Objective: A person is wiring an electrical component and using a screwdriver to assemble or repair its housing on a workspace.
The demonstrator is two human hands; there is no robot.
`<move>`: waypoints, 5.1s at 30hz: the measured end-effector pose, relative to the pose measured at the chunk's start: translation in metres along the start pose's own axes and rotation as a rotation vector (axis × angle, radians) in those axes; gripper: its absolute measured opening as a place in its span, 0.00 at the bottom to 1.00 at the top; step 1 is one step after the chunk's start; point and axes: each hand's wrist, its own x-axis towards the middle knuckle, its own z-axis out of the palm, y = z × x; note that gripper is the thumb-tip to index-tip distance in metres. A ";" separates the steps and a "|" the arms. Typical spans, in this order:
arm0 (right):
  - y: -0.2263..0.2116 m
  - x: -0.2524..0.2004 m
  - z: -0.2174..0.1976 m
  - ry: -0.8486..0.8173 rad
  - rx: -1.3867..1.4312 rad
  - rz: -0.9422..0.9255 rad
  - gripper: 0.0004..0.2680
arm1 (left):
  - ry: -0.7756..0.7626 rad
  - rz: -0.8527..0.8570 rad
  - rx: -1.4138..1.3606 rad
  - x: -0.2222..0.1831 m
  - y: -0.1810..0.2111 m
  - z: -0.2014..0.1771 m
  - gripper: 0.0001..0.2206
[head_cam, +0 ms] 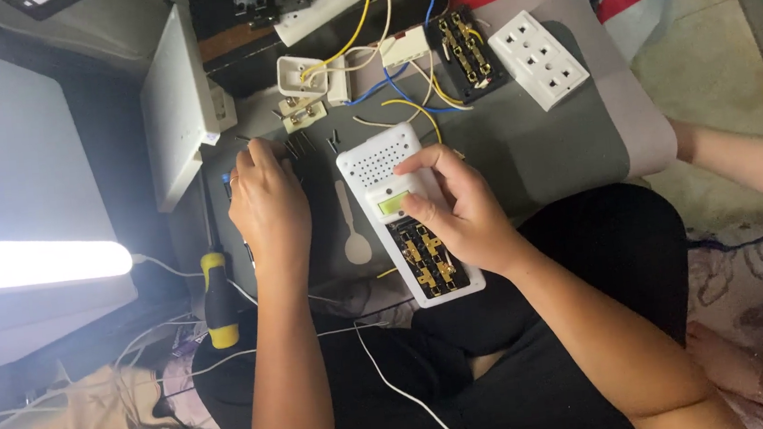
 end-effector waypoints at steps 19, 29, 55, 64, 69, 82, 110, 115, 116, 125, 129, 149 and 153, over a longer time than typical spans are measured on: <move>0.005 0.004 0.005 0.026 -0.008 0.034 0.09 | -0.021 0.006 -1.268 -0.006 -0.006 -0.028 0.04; 0.010 0.004 0.005 0.023 0.001 0.027 0.09 | -0.048 -0.070 -1.275 -0.001 -0.015 -0.023 0.03; 0.009 0.011 -0.042 0.284 0.168 0.086 0.09 | 0.108 0.400 -0.232 0.014 0.046 0.029 0.14; -0.015 0.014 -0.026 0.346 0.109 -0.004 0.11 | 0.143 0.282 0.024 0.049 0.075 0.026 0.08; -0.021 0.012 -0.028 0.329 0.136 -0.022 0.11 | 0.161 0.322 0.145 0.061 0.085 0.066 0.10; -0.027 0.009 -0.032 0.256 0.063 0.063 0.10 | -0.047 0.314 0.183 0.064 0.088 0.047 0.06; -0.001 0.004 0.010 0.111 0.005 0.088 0.10 | -0.029 -0.108 0.075 -0.002 -0.025 0.007 0.02; 0.000 0.003 0.017 0.108 0.010 0.097 0.10 | 0.001 -0.107 0.043 0.000 -0.013 0.002 0.04; -0.001 0.003 0.018 0.110 0.009 0.100 0.10 | 0.039 -0.080 0.014 0.001 -0.010 0.000 0.04; 0.010 0.003 0.012 0.123 -0.039 0.073 0.10 | 0.001 -0.066 -0.088 0.022 0.013 0.064 0.05; 0.001 0.004 0.011 0.134 -0.022 0.085 0.10 | 0.046 -0.048 0.022 0.024 0.016 0.066 0.03; -0.001 0.008 0.009 0.145 -0.067 0.194 0.09 | 0.061 0.191 -1.032 -0.015 0.013 -0.062 0.04; 0.018 0.006 0.010 0.150 -0.048 0.228 0.10 | 0.160 0.486 -1.106 -0.037 0.024 -0.141 0.07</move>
